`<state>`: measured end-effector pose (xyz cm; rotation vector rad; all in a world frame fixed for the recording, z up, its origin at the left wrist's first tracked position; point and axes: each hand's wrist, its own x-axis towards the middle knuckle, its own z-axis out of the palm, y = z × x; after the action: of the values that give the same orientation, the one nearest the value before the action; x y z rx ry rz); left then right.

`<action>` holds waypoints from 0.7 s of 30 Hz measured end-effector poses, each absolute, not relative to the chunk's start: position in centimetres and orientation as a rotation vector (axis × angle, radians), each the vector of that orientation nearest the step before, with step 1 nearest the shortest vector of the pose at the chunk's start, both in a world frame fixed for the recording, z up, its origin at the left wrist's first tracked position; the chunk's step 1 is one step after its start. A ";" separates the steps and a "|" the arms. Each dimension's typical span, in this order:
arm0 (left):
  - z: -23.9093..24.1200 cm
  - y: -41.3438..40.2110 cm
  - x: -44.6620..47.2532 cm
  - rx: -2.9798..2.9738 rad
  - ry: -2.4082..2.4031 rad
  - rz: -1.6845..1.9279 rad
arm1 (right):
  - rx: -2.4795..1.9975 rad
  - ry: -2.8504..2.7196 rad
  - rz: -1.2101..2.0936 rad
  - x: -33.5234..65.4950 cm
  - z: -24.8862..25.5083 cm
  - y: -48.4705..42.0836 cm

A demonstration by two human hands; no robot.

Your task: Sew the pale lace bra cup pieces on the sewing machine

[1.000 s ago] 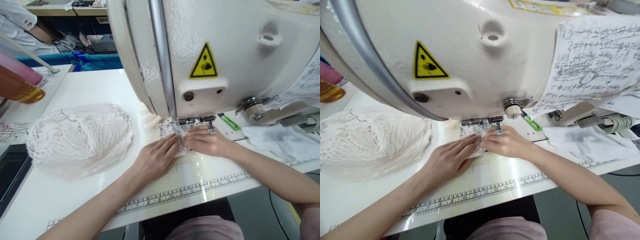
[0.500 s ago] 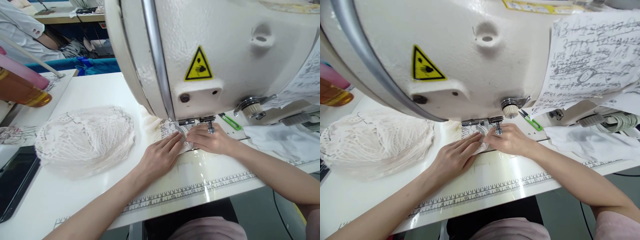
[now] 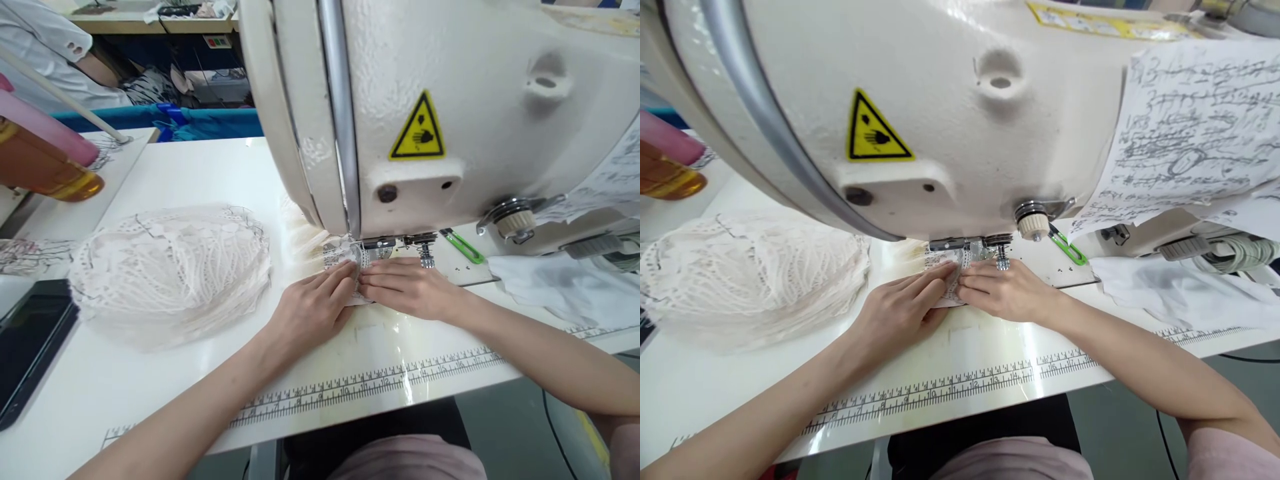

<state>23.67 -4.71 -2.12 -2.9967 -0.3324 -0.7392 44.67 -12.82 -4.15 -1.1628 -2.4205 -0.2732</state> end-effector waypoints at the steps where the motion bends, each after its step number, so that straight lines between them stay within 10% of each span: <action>1: -2.2 -4.7 23.6 -2.990 -0.351 -0.739 | -1.181 -2.426 -0.254 44.5 -4.2 -12.8; 21: -2.3 -4.6 24.1 -2.974 -0.544 -0.652 | -1.191 -2.340 -0.298 44.5 -4.2 -11.8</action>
<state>24.14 -4.59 -2.32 -2.9741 -0.5438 -0.6523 44.53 -11.79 -4.23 -1.1909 -2.3397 -0.2979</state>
